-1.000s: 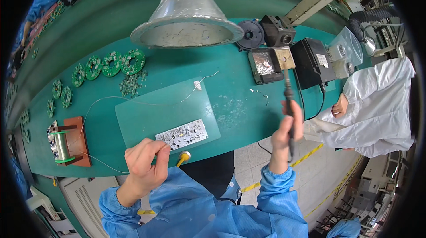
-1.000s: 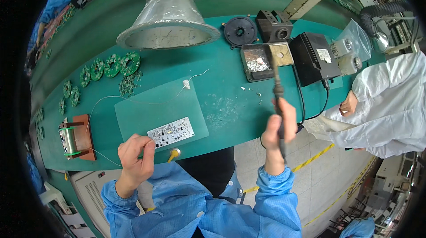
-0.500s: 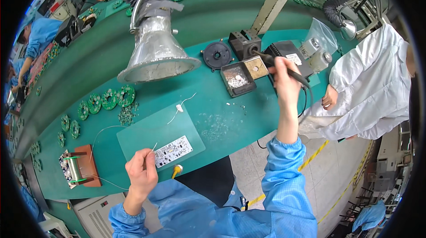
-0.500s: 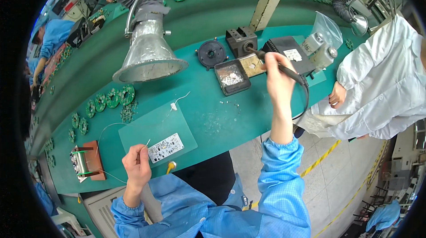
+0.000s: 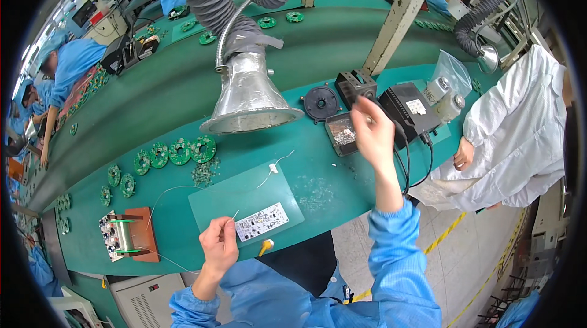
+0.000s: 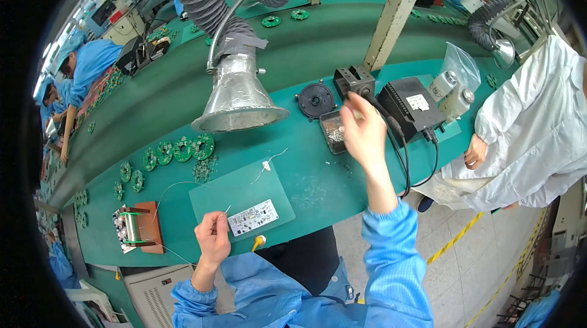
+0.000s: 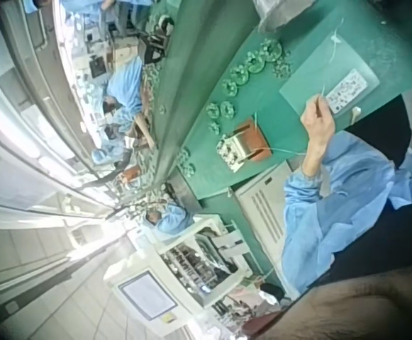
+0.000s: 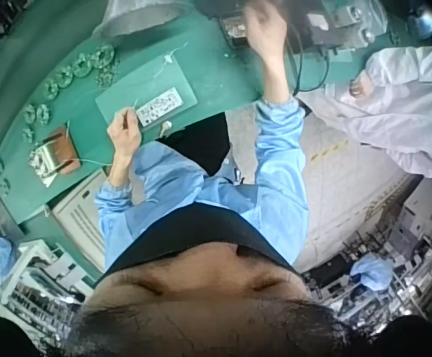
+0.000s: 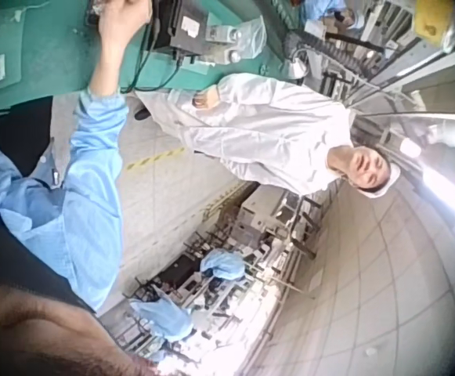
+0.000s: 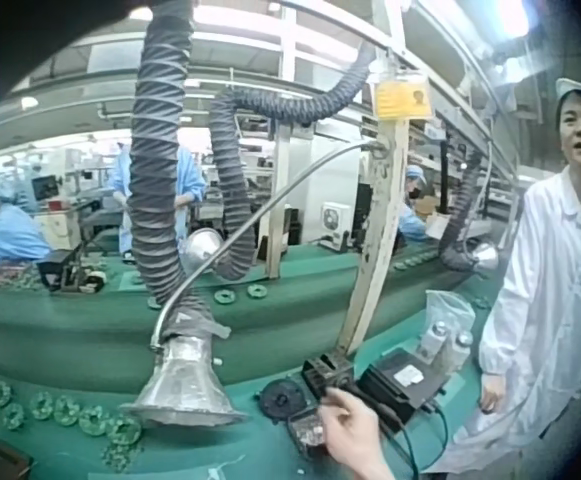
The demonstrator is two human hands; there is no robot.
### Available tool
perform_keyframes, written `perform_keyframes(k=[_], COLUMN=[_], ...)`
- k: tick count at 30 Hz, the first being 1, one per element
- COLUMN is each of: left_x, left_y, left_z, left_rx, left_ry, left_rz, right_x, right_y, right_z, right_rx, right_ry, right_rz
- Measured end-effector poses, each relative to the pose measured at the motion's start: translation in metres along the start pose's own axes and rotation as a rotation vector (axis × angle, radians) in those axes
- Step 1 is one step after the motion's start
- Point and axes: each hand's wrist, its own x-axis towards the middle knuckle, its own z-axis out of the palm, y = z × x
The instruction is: Soldering components onto a printed circuit board at an industrial electronics assembly station.
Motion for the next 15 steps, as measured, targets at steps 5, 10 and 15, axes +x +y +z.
perform_keyframes(k=[5,10,15], left_x=[-0.002,-0.002,-0.004], left_y=[-0.002,-0.004,-0.004], left_z=[-0.005,-0.002,-0.002], left_rx=[-0.031,-0.020,-0.016], left_ry=[0.013,0.004,0.026], left_rz=[0.023,-0.011,-0.017], right_x=[0.055,0.049,0.032], right_y=[0.000,-0.015,-0.029], right_z=[0.053,0.040,-0.074], right_rx=[-0.540,-0.327,-0.088], right_ry=[-0.493,-0.398,0.311], right_rz=[0.141,0.184,-0.157])
